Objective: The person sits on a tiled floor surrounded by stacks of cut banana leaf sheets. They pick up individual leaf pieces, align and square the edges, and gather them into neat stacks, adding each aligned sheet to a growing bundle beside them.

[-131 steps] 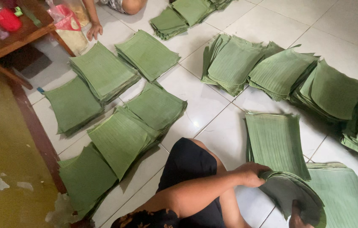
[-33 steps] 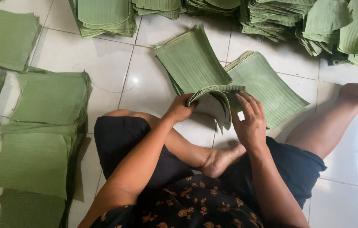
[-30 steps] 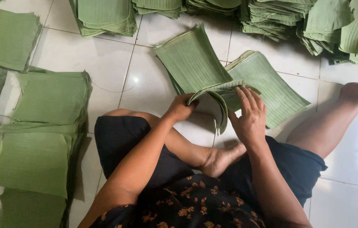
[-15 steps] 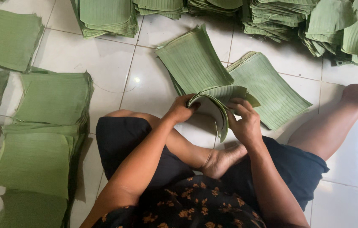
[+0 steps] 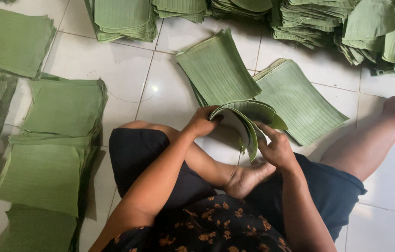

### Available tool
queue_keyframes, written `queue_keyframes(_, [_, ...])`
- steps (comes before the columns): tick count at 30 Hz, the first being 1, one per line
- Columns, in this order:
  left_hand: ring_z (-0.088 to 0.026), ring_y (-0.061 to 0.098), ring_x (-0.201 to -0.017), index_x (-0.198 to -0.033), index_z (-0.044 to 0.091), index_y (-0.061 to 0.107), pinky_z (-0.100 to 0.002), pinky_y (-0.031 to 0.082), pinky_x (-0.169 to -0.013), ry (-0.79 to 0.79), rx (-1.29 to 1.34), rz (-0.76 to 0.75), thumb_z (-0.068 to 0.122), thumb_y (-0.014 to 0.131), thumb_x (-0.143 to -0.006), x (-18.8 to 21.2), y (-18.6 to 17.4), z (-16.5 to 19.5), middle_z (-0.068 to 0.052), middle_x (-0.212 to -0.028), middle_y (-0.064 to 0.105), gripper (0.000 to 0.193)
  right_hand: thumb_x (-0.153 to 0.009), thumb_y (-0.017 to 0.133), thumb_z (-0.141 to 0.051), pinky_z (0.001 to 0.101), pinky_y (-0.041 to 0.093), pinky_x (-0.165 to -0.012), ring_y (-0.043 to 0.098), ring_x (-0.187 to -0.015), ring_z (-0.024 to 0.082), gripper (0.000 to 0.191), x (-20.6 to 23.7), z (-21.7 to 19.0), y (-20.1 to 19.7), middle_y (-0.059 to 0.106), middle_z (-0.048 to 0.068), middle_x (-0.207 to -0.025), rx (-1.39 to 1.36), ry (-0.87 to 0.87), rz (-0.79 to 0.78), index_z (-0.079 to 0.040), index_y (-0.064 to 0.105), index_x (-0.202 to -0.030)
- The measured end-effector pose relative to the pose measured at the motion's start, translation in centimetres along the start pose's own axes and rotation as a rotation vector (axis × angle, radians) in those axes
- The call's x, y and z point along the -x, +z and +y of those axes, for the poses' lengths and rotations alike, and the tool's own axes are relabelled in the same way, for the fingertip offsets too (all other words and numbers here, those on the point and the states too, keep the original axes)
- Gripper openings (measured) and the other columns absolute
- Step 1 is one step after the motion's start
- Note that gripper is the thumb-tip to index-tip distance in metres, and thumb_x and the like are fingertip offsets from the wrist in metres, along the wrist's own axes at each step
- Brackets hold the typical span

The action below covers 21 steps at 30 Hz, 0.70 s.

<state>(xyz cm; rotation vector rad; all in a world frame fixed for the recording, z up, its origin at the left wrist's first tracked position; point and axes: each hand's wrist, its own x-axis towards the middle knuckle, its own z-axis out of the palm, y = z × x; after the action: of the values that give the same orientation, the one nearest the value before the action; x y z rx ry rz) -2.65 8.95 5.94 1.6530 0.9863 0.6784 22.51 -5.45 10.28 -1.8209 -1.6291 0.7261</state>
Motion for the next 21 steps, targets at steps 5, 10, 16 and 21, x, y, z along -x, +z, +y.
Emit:
queue_keyframes(5, [-0.020, 0.073, -0.087, -0.115, 0.008, 0.073, -0.035, 0.056, -0.082, 0.000, -0.010, -0.006, 0.015, 0.069, -0.088, -0.1, 0.0, 0.1, -0.013, -0.095, 0.078, 0.028, -0.091, 0.069, -0.011, 0.0359, 0.052, -0.092, 0.067, -0.102, 0.021, 0.037, 0.2, 3.0, 0.5, 0.073, 0.015, -0.110, -0.293, 0.141, 0.051, 0.001, 0.069, -0.126])
queue_keyframes(10, [-0.019, 0.072, -0.088, -0.116, 0.008, 0.071, -0.035, 0.055, -0.083, -0.019, 0.002, -0.022, 0.016, 0.068, -0.090, -0.1, -0.1, -0.1, -0.013, -0.095, 0.078, 0.027, -0.098, 0.065, -0.013, 0.0299, 0.052, -0.092, 0.065, -0.101, 0.015, 0.024, 0.0, 7.3, 4.3, 0.074, 0.007, -0.107, -0.751, 0.186, 0.158, 0.001, 0.071, -0.116])
queue_keyframes(16, [-0.020, 0.068, -0.082, -0.108, 0.004, 0.072, -0.035, 0.056, -0.079, -0.042, -0.042, -0.048, 0.013, 0.071, -0.089, -0.2, 0.0, -0.6, -0.014, -0.089, 0.076, 0.021, -0.099, 0.068, -0.010, 0.0359, 0.053, -0.069, 0.065, -0.073, 0.021, 0.011, -2.1, 8.6, 8.5, 0.071, 0.016, -0.085, -0.073, -0.001, 0.238, 0.000, 0.069, -0.100])
queue_keyframes(21, [-0.016, 0.067, -0.084, -0.116, 0.008, 0.071, -0.033, 0.055, -0.079, 0.025, 0.074, 0.010, 0.008, 0.067, -0.088, -0.1, 0.2, -0.4, -0.012, -0.093, 0.077, 0.028, -0.098, 0.070, -0.008, 0.0357, 0.051, -0.065, 0.062, -0.065, 0.020, 0.008, -1.3, 5.1, 5.9, 0.068, 0.016, -0.077, -0.102, -0.047, 0.538, -0.001, 0.070, -0.102])
